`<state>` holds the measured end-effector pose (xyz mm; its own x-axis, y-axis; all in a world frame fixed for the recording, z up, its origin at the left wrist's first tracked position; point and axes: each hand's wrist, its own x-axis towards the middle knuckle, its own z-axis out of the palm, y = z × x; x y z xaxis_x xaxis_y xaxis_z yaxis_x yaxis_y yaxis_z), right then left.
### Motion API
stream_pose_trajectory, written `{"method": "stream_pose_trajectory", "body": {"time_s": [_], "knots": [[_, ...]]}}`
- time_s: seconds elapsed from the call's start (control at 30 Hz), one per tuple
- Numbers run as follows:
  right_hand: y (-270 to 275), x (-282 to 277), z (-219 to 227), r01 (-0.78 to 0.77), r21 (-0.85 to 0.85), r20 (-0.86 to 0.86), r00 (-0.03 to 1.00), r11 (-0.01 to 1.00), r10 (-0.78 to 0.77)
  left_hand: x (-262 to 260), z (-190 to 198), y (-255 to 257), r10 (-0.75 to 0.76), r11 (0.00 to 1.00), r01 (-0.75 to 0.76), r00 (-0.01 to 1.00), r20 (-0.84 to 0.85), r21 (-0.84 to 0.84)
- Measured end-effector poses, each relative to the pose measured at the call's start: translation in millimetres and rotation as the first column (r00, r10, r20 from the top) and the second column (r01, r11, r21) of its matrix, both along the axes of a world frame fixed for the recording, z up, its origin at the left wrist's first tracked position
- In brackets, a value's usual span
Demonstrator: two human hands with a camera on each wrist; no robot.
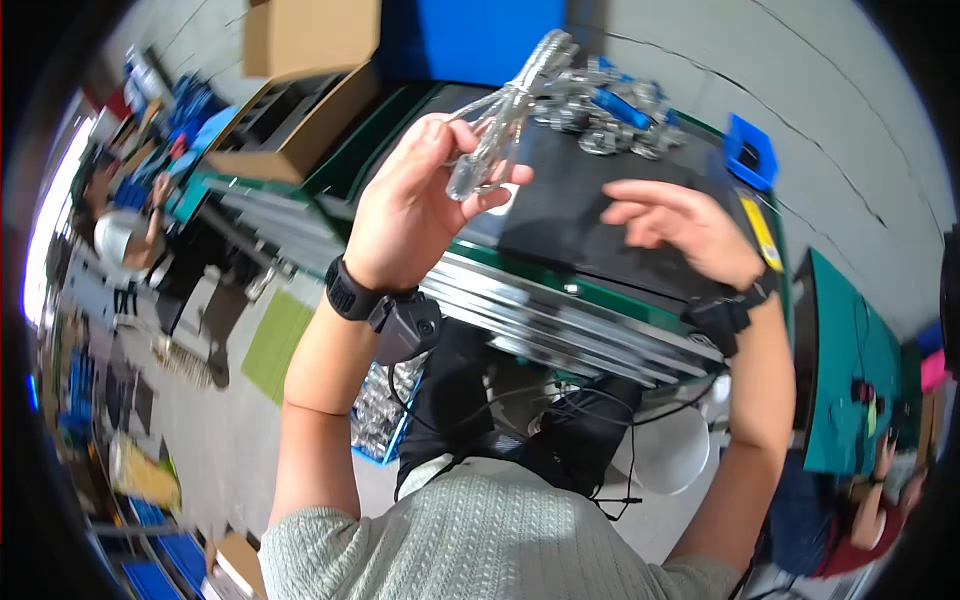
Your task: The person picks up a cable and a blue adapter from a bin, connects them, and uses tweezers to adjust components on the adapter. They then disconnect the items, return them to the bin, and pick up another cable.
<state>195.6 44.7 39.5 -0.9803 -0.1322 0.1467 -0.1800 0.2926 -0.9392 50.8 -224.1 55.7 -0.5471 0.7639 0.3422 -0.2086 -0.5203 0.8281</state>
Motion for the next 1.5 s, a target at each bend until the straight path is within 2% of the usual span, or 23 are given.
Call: {"method": "stream_pose_trajectory", "body": {"time_s": [0.03,0.13,0.23,0.33,0.37,0.4,0.43,0.47,0.5,0.53,0.57,0.63,0.7,0.77,0.83,0.97,1.03,1.1,1.2,1.3,1.37,1.43,1.5], "knots": [[-1.6,0.3,-4.5,-0.081,-0.091,-0.025,0.997,0.993,0.079,3.7,1.2,22.7,-0.053,0.999,0.053,0.999,0.003,-0.005],[5.7,5.5,-5.1,0.102,-0.531,-0.024,0.991,0.841,-0.134,4.6,-0.6,73.1,-0.209,0.976,0.204,0.976,-0.068,-0.075],[45.1,0.2,-8.3,0.155,-0.730,-0.059,0.956,0.666,-0.288,-3.8,-5.2,108.1,-0.357,0.923,0.322,0.920,-0.160,-0.211],[65.9,-7.7,3.5,0.180,-0.805,-0.080,0.911,0.565,-0.405,-19.1,-7.1,136.7,-0.349,0.875,0.145,0.850,-0.395,-0.461],[76.5,-15.4,0.3,0.168,-0.833,-0.082,0.904,0.527,-0.419,-24.2,-6.2,145.8,-0.358,0.874,0.153,0.846,-0.396,-0.462],[84.1,-23.4,-2.9,0.182,-0.833,-0.100,0.879,0.523,-0.466,-30.8,-6.1,155.2,-0.294,0.877,0.035,0.828,-0.477,-0.480],[85.3,-29.0,-1.0,0.181,-0.843,-0.095,0.878,0.508,-0.469,-38.0,-7.8,164.5,-0.231,0.870,-0.086,0.799,-0.555,-0.486],[85.0,-36.8,-2.2,0.168,-0.853,-0.104,0.874,0.494,-0.475,-39.5,-14.7,176.8,-0.081,0.952,-0.126,0.776,-0.625,-0.280],[85.7,-45.4,-4.7,0.155,-0.863,-0.112,0.869,0.480,-0.483,-46.4,-17.6,181.5,-0.087,0.952,-0.122,0.775,-0.626,-0.282],[88.6,-53.5,-8.8,0.100,-0.881,-0.140,0.879,0.463,-0.457,-46.5,-13.5,184.5,0.103,0.886,-0.447,0.451,-0.886,-0.125],[88.0,-60.6,-10.6,0.093,-0.883,-0.149,0.875,0.461,-0.461,-45.5,-9.8,188.6,0.202,0.747,-0.650,0.019,-0.979,0.141],[87.0,-71.7,-19.7,0.064,-0.873,-0.169,0.890,0.483,-0.423,-50.5,-5.2,198.4,0.243,0.718,-0.643,-0.130,-0.961,0.269],[78.4,-74.4,-26.0,0.074,-0.878,-0.143,0.903,0.473,-0.406,-59.0,-10.0,206.6,0.093,0.845,-0.535,0.107,-0.990,0.021],[79.5,-73.0,-31.8,0.120,-0.850,-0.093,0.925,0.514,-0.369,-67.5,-17.2,210.6,-0.059,0.916,-0.375,0.231,-0.971,-0.145],[83.7,-63.6,-31.5,0.178,-0.785,-0.042,0.940,0.593,-0.339,-58.3,-10.7,205.6,-0.193,0.884,-0.387,0.206,-0.959,-0.261],[107.0,-62.3,-48.1,0.222,-0.869,0.005,0.897,0.441,-0.442,-63.4,-22.4,201.2,-0.190,0.916,-0.280,0.328,-0.925,-0.287],[101.9,-61.0,-50.5,0.218,-0.850,-0.062,0.863,0.479,-0.502,-64.5,-33.4,199.4,-0.228,0.911,-0.197,0.490,-0.841,-0.362],[101.5,-62.8,-50.8,0.214,-0.810,-0.089,0.875,0.546,-0.475,-62.4,-39.8,194.2,-0.254,0.906,-0.164,0.525,-0.812,-0.389],[89.6,-57.5,-41.5,0.213,-0.736,-0.200,0.839,0.642,-0.507,-66.6,-46.2,190.3,-0.215,0.916,-0.211,0.461,-0.861,-0.341],[89.3,-57.6,-42.3,0.265,-0.598,-0.331,0.778,0.756,-0.534,-70.2,-47.9,202.0,0.013,0.947,-0.316,0.212,-0.977,-0.056],[86.2,-60.5,-46.1,0.321,-0.529,-0.374,0.743,0.786,-0.555,-70.4,-48.2,205.5,0.081,0.942,-0.336,0.184,-0.979,0.015],[83.6,-60.9,-50.5,0.354,-0.497,-0.346,0.756,0.792,-0.555,-78.3,-56.6,205.4,0.004,0.917,-0.383,0.287,-0.958,-0.111],[83.0,-63.7,-54.4,0.379,-0.465,-0.321,0.770,0.800,-0.552,-77.4,-59.6,206.9,0.009,0.924,-0.368,0.280,-0.960,-0.099]]}}
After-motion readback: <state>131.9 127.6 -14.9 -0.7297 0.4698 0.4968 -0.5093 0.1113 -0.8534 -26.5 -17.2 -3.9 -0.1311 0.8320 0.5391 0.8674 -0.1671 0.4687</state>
